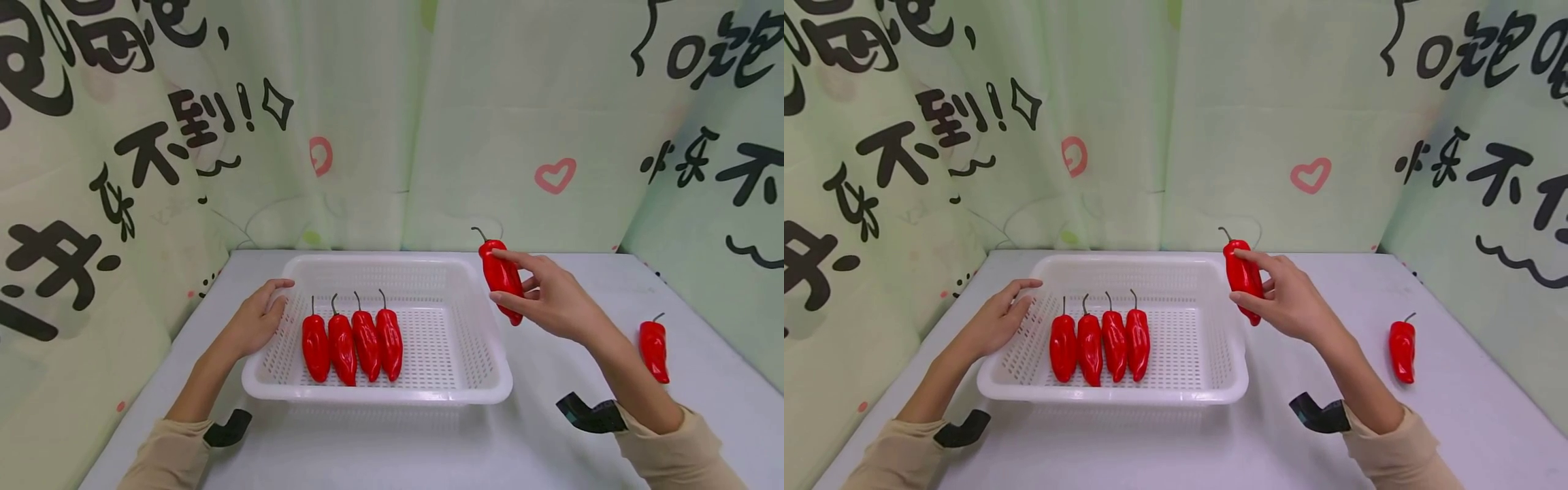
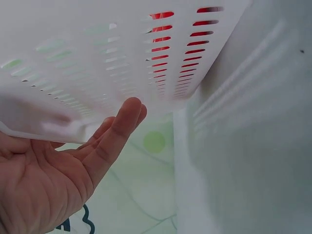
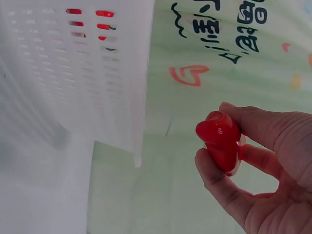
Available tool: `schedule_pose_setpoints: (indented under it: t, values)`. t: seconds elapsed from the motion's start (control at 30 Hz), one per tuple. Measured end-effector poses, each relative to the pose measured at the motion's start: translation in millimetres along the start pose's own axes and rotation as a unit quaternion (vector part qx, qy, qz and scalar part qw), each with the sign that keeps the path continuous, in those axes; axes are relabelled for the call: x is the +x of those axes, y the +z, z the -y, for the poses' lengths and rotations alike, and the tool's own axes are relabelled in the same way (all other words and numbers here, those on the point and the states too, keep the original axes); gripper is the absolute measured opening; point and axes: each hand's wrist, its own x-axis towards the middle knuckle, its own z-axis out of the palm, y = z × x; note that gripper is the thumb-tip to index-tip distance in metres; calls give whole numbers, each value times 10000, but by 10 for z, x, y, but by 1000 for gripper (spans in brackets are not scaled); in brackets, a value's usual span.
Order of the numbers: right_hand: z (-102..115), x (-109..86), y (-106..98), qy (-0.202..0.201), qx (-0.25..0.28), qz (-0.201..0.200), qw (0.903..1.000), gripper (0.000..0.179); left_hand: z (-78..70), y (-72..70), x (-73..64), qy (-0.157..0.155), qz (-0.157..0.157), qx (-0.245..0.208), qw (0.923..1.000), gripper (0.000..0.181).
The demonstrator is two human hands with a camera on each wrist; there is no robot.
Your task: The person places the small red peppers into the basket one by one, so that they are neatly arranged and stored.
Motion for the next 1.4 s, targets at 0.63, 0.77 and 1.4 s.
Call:
schedule_pose_setpoints:
  t: [0.63, 0.77, 1.4]
  values:
    - [252, 104, 65, -204, 145, 120, 9996, 71, -1, -3, -4, 116, -20, -55, 9999, 47]
    - [297, 124, 81, -237, 103, 123, 9996, 71, 2, -3, 1, 157, -4, -36, 9999, 47]
    - [466, 326, 177, -533, 188, 173, 9982, 71, 7, -7, -8, 64, 16, -80, 9999, 47]
